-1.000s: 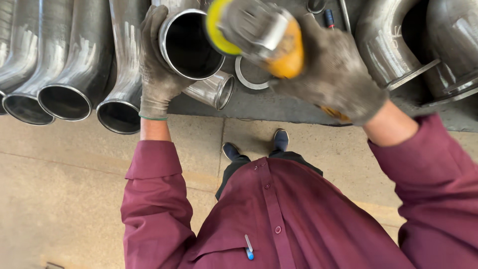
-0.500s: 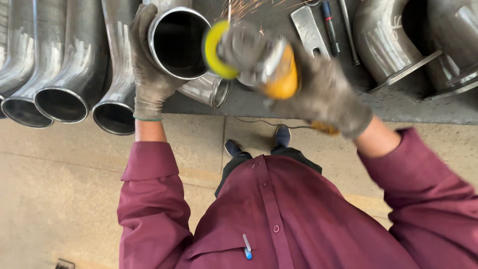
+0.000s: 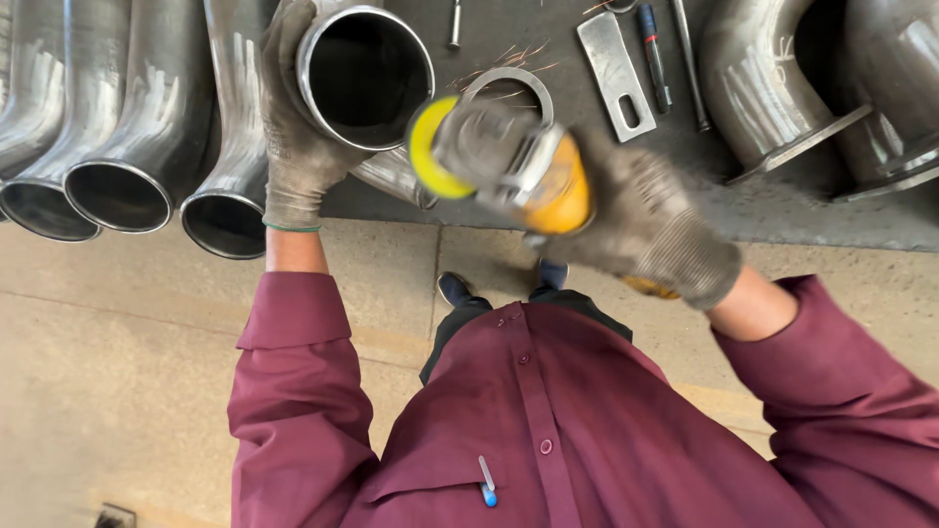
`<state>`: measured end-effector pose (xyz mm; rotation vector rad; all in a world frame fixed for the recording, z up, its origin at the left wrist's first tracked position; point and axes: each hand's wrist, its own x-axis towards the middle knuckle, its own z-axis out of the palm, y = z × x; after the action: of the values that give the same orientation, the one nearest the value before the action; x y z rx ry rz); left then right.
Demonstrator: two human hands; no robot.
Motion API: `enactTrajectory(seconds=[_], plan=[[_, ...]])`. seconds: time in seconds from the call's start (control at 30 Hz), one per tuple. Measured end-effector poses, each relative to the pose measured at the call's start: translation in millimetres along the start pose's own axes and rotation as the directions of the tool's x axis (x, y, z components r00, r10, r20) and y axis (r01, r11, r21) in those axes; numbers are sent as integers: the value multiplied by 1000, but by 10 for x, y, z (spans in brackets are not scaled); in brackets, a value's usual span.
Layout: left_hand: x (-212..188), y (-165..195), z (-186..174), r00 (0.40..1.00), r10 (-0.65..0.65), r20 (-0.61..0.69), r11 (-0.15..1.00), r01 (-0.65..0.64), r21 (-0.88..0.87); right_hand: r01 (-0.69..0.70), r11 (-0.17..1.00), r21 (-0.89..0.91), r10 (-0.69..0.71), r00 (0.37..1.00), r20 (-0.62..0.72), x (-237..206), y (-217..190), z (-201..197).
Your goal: The person holds stainless steel pipe elbows against a rack and grinds their ends and edges using an angle grinder, producing sparks. They reposition several pipe sections one at a time to grind different pieces, then set the grinder down and handle a finished pipe section.
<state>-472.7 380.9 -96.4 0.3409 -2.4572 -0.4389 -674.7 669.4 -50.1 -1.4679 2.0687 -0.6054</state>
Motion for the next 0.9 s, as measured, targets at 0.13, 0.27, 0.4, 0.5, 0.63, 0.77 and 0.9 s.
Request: enactTrajectory(seconds=[0.13, 0.27, 0.4, 0.5, 0.63, 0.77, 0.9], plan=[[-22, -4, 9, 1000, -6, 4, 1000, 6, 6, 34, 987, 154, -28, 999, -40, -47, 43, 119], [-29, 7, 16, 1000, -24, -6, 999, 24, -45, 130, 991, -21, -131, 985, -111, 189, 227, 79], [-9, 26, 21, 1000, -30, 4, 998, 30, -63, 36, 937, 347, 26, 985, -173, 373, 374, 43], [-2, 42, 5, 999, -29, 14, 1000, 29, -11, 145, 873, 466, -49, 976, -213, 347, 372, 142], [15, 40, -14, 999, -30, 16, 999, 30, 15, 145, 928, 344, -91, 981, -169, 121, 242, 484], [31, 45, 28, 998, -54, 14, 997, 53, 57, -28, 732, 680, -78, 989, 124, 31, 50, 934], [-208, 150, 127, 973, -220, -74, 959, 202, -196, 269, 912, 311, -217, 957, -191, -39, 141, 1110]])
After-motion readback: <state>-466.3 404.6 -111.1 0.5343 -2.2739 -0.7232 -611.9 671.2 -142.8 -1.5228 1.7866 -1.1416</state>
